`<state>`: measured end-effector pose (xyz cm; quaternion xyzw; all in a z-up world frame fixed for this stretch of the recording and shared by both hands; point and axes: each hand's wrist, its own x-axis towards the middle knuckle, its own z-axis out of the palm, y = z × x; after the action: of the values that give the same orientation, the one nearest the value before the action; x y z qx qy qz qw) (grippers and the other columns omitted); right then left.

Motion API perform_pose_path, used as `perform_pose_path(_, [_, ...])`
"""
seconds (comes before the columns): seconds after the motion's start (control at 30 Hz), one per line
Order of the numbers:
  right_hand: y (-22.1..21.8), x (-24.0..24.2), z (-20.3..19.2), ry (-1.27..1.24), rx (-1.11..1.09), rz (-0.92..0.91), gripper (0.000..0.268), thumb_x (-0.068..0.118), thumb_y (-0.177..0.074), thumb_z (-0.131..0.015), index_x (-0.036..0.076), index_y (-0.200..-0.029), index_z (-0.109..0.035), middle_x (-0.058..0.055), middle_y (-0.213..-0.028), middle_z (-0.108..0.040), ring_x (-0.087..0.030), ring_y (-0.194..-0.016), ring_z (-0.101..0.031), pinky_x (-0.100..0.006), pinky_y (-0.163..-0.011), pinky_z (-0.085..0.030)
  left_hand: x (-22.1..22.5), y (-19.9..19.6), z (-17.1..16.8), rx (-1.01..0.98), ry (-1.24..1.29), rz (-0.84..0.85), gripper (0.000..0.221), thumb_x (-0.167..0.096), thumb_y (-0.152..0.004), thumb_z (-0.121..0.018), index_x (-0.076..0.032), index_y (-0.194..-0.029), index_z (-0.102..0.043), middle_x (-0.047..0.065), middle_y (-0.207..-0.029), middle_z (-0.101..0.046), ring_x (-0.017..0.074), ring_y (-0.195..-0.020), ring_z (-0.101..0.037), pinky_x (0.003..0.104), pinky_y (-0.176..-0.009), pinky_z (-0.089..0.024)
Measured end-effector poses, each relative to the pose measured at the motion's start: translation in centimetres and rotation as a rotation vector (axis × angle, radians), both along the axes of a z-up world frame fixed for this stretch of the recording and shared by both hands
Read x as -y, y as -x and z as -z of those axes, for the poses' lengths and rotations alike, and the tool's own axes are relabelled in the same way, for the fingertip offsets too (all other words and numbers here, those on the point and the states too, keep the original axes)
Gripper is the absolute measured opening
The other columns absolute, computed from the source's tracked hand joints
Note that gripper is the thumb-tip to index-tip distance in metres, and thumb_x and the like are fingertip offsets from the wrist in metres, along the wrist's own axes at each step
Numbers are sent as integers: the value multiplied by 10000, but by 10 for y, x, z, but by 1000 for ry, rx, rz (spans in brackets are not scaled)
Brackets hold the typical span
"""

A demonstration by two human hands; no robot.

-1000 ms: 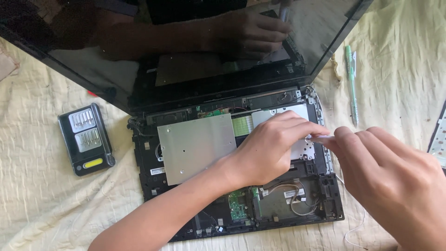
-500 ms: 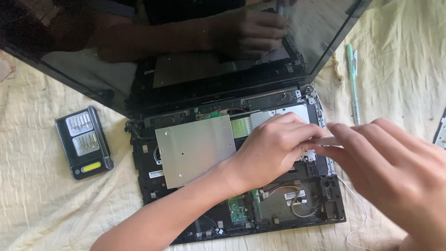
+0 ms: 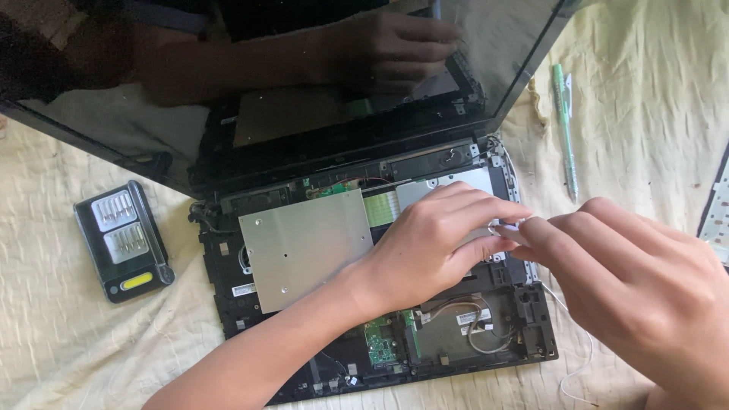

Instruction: Securing internal components of a laptop using a precision screwdriver.

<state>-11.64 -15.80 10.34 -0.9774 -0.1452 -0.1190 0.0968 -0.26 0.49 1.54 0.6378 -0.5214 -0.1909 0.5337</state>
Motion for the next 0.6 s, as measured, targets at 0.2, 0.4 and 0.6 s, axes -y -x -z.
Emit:
perform_pose_path(0.2, [2,-1,0,126,-17,78,126,29,-1074,-588,45,-949,-598,-53,-696,-447,-240,-626,-462,-386,-527,-405,2,-1,-7,-29,50,-13,167,-131,-1038,-624,-65,-1190,-598,77,-1060,-678,275,-994,-654,379,-942,-510])
perform_pose_path(0.4, [2,-1,0,183,-50,174,199,91,-1074,-590,104,-882,-536,-32,-708,-472,-223,-632,-484,-392,-531,-424,4,1,-11,2,35,-49,135,-75,-1005,-661,-56,-1111,-579,81,-1015,-660,256,-954,-647,362,-867,-502])
perform_pose_path(0.6, [4,0,-1,147,-57,174,187,15,-1023,-575,110,-866,-535,-25,-723,-498,-216,-633,-496,-403,-515,-431,6,3,-11,55,12,-65,170,-117,-989,-686,-56,-1108,-580,81,-1016,-656,253,-948,-644,351,-852,-491])
